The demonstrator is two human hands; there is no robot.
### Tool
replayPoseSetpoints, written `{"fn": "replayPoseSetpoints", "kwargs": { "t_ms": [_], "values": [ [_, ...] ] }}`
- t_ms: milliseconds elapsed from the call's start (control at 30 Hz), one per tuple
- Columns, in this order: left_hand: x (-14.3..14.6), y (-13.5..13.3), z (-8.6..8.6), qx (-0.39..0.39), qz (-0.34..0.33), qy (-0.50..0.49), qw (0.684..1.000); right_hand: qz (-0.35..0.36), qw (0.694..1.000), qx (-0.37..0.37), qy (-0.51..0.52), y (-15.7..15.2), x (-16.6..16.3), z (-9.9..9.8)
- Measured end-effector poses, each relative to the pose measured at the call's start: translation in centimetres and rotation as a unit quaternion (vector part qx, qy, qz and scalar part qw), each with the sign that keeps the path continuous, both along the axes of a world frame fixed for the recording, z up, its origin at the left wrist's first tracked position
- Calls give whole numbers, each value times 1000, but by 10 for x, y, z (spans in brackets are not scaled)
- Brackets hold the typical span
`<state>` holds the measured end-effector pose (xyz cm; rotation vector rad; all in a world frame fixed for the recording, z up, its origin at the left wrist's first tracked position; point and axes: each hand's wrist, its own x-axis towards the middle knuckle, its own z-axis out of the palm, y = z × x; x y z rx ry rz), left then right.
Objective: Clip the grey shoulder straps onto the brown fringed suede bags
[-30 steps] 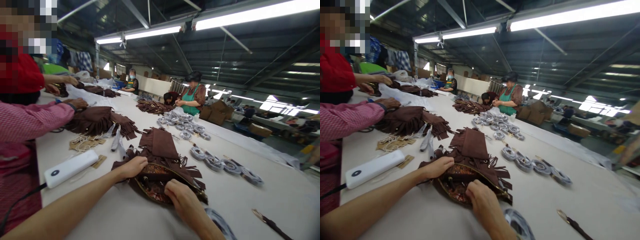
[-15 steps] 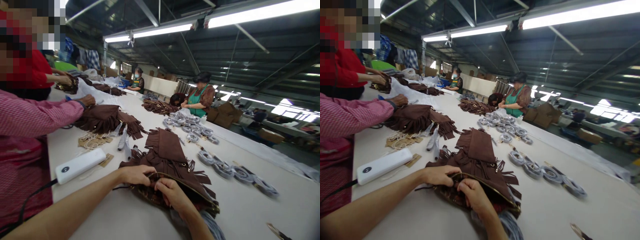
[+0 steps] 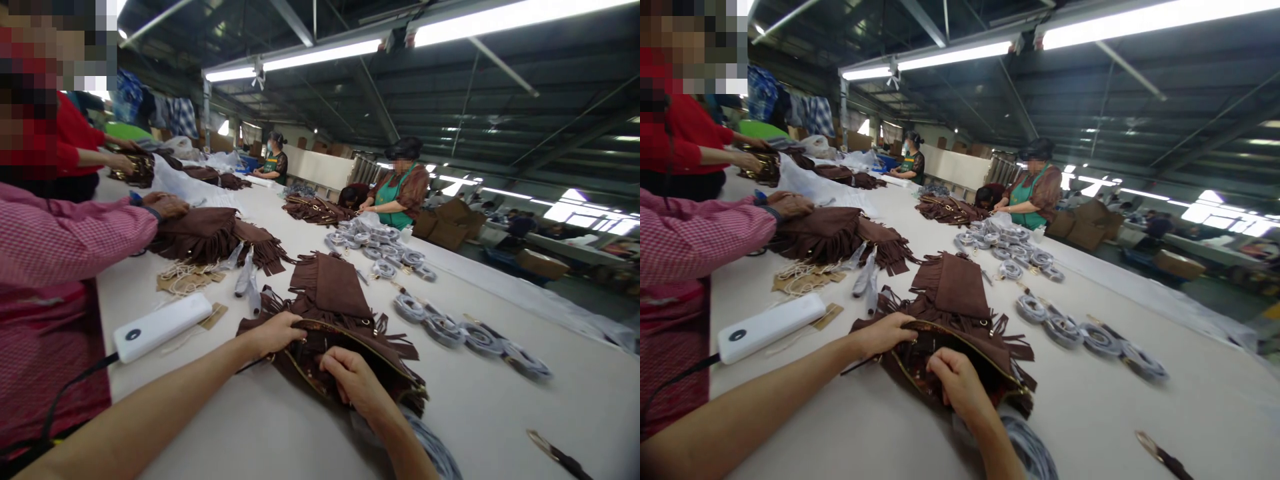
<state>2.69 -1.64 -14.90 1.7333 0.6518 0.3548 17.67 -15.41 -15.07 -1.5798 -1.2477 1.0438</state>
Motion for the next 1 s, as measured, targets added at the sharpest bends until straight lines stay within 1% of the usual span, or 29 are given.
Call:
{"fn": "replayPoseSetpoints", "kwargs": {
  "t_ms": [100,200,267,333,433,533,600,700,767,833,933,1000],
  "values": [
    [3,-3,-2,-45,17,-7,999,10,1000,1,7,5,-13,0],
    [5,-6,-2,-73,25,-10,997,18,1000,0,19,11,-20,-2],
    [4,-7,0,-72,26,-15,997,14,999,-6,43,12,-20,-3],
    [3,-9,1,-56,35,-25,998,5,998,-14,67,11,-18,-4],
    [-1,-11,3,-9,35,-71,997,-1,997,-18,80,8,-17,-2],
    [-5,-9,3,54,-22,-133,989,-6,996,-19,82,8,-18,-1],
    [-8,-6,4,88,-70,-150,982,-11,996,-22,84,8,-19,-2],
    [-13,-4,8,128,-105,-138,977,-14,996,-23,89,8,-18,-2],
    [-17,-5,11,156,-97,-116,976,-13,995,-23,94,8,-18,-2],
    [-19,-9,13,201,-92,-105,970,-14,995,-23,97,7,-17,0],
    [-20,-14,12,273,-108,-94,951,-28,995,-21,97,7,-17,0],
    [-19,-15,10,298,-118,-76,944,-38,995,-17,96,8,-17,-1]
  ]
}}
